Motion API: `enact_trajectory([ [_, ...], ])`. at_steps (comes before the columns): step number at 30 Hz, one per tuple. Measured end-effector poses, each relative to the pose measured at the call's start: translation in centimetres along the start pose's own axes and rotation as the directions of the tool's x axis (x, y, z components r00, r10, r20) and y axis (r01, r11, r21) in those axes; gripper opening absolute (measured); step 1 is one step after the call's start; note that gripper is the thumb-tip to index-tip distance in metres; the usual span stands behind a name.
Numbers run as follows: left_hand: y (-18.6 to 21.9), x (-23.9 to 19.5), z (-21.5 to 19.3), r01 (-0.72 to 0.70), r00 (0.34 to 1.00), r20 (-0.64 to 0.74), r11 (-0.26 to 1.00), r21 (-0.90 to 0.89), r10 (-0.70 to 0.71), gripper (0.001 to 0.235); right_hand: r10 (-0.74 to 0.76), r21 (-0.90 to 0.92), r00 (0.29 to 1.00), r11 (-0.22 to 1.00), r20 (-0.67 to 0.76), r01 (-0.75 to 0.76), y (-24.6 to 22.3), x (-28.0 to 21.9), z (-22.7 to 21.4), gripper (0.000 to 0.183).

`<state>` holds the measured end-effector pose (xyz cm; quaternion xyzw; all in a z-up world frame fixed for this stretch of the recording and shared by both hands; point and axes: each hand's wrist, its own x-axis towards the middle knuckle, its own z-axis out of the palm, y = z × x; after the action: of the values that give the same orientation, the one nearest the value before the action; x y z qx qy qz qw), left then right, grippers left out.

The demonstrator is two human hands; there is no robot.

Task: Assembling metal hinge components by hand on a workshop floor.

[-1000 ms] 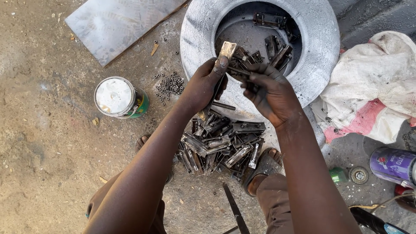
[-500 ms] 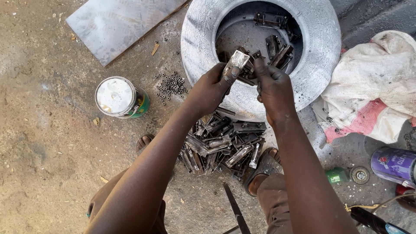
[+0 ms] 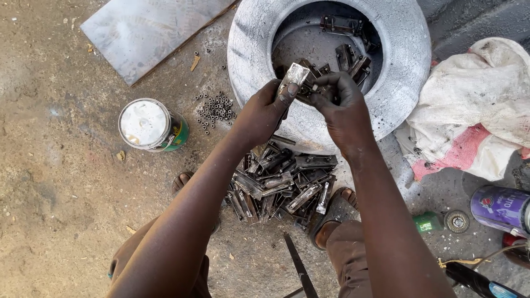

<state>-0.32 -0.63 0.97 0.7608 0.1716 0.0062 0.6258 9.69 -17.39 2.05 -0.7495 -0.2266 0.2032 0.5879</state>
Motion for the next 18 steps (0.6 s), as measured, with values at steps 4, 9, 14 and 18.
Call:
enact_trajectory([
  [4,0.1,0.0,0.0,-0.008,1.000,-0.029,1.000,0.015,0.009,0.080,0.105,0.068,0.994,0.992,0.013,-0.106,-2.3,-0.6,0.5,0.030],
  [9,0.2,0.0,-0.1,-0.002,0.999,-0.041,1.000,0.021,0.003,0.080,-0.020,0.022,1.000,1.000,0.001,0.020,-0.5,-0.1,0.7,0.020],
  [14,0.8,-0.3,-0.2,-0.018,1.000,-0.024,1.000,0.001,0.018,0.081,0.038,0.065,0.999,0.997,0.004,-0.038,-1.2,-0.2,0.8,0.024],
  [18,-0.4,0.3,0.0,-0.020,0.999,-0.028,1.000,-0.018,0.020,0.082,0.040,0.045,0.999,0.998,0.000,-0.040,-0.8,0.0,0.7,0.017],
])
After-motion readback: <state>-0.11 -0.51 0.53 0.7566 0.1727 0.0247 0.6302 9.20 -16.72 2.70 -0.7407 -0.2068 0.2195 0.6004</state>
